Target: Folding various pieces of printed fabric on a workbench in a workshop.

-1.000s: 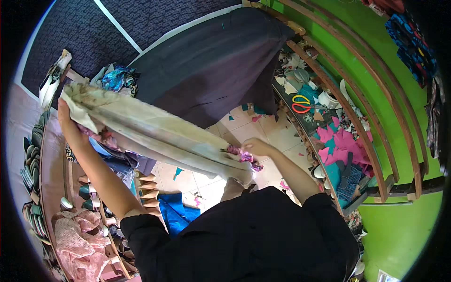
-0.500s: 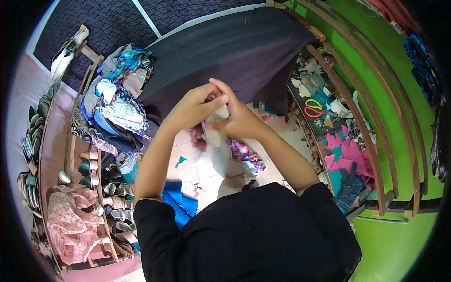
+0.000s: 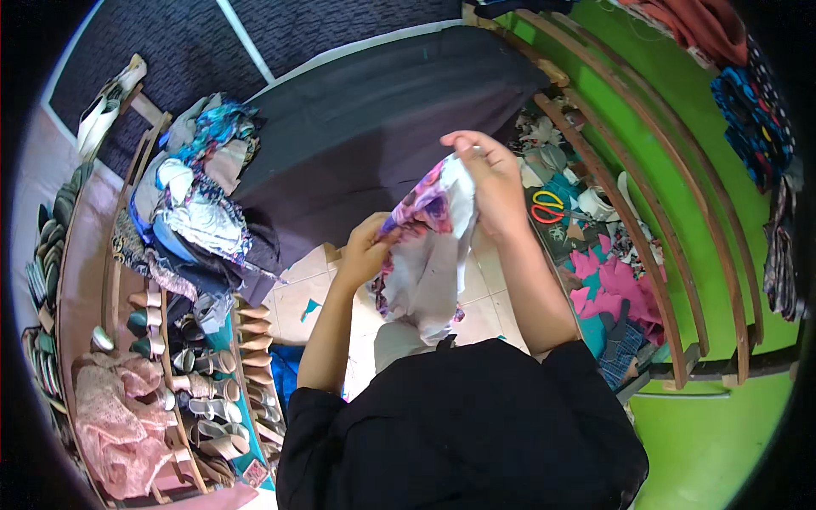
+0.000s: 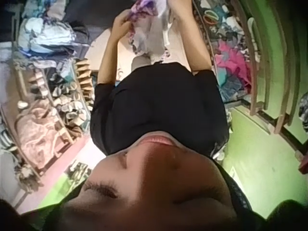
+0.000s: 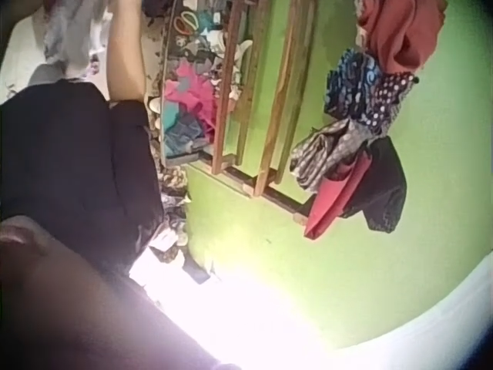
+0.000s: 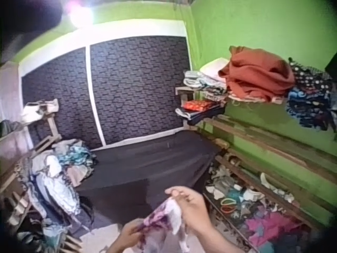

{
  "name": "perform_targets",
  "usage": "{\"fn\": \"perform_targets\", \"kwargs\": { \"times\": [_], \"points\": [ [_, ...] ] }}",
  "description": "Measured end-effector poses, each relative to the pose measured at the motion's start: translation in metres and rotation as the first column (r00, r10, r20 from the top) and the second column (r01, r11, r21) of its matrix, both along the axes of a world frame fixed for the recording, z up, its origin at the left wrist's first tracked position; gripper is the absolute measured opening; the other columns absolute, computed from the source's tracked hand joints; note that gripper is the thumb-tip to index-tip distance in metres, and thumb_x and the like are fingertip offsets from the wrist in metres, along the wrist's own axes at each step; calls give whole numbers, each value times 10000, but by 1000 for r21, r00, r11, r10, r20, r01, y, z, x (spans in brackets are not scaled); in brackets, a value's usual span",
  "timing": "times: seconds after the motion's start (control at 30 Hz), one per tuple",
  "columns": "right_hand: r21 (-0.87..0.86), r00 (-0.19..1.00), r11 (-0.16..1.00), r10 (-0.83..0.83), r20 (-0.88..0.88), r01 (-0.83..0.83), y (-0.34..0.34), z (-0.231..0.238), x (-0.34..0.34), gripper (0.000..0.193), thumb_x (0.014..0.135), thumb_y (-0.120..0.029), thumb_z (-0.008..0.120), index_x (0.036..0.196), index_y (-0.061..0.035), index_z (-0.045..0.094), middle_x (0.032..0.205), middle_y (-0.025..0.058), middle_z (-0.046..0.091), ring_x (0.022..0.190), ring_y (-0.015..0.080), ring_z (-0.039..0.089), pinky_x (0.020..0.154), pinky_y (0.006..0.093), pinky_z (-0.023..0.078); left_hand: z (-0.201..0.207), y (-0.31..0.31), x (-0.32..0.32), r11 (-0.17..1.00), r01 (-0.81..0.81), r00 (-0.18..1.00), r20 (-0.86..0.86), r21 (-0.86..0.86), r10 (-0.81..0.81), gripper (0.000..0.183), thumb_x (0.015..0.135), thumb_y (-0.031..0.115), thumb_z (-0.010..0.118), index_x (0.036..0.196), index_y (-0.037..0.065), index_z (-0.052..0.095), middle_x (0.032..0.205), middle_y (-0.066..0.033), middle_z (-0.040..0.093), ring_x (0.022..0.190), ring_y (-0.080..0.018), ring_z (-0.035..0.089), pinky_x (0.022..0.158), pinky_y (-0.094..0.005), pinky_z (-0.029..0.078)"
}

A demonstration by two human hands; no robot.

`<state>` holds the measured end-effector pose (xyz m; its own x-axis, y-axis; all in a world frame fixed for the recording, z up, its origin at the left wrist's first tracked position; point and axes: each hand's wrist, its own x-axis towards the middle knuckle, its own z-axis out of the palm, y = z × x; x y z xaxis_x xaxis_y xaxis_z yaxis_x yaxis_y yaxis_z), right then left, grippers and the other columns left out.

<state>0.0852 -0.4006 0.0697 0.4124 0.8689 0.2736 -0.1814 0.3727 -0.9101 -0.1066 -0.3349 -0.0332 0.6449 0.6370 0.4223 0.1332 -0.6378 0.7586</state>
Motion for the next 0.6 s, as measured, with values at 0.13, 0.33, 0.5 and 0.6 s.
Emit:
{"fn": "perform_targets", "kwargs": {
  "times": [0.13, 0.33, 0.5, 0.6],
  "points": [
    [-51, 972, 997, 40, -231, -53, -19, -11, 41, 133, 887, -121, 490, 935, -48, 591, 656, -60, 494, 494, 6, 415, 441, 147, 315, 0, 5, 22, 820, 210, 929, 369, -533, 2, 157, 900, 188, 499, 883, 56, 582, 738, 59, 517, 720, -21, 481, 612, -197, 386],
    [-80, 959, 970, 211, -188, -229, -54, -38, 64, 256, 747, -15, 532, 1002, -38, 546, 842, 6, 560, 722, 75, 524, 630, 189, 414, 63, 1, 59, 437, 438, 847, 524, -785, 93, 239, 918, 257, 467, 992, 46, 552, 853, -39, 606, 729, -118, 584, 652, -242, 482],
    [-67, 852, 989, -81, 517, 135, -77, -45, 62, 562, 579, 63, 674, 1099, -55, 497, 1059, 24, 480, 968, 128, 482, 800, 240, 391, 86, -2, 91, 329, 530, 806, 585, -782, 92, 242, 902, 262, 490, 968, 34, 535, 888, -73, 600, 778, -183, 617, 659, -328, 530],
    [-190, 725, 896, -185, 664, 402, -88, -42, 55, 628, 521, -80, 797, 1078, -98, 506, 1111, 123, 461, 1021, 239, 459, 860, 328, 371, 88, -6, 104, 292, 629, 760, 649, -721, -33, 227, 900, 249, 488, 960, 37, 540, 887, -72, 599, 797, -181, 615, 671, -337, 529]
  ]
}}
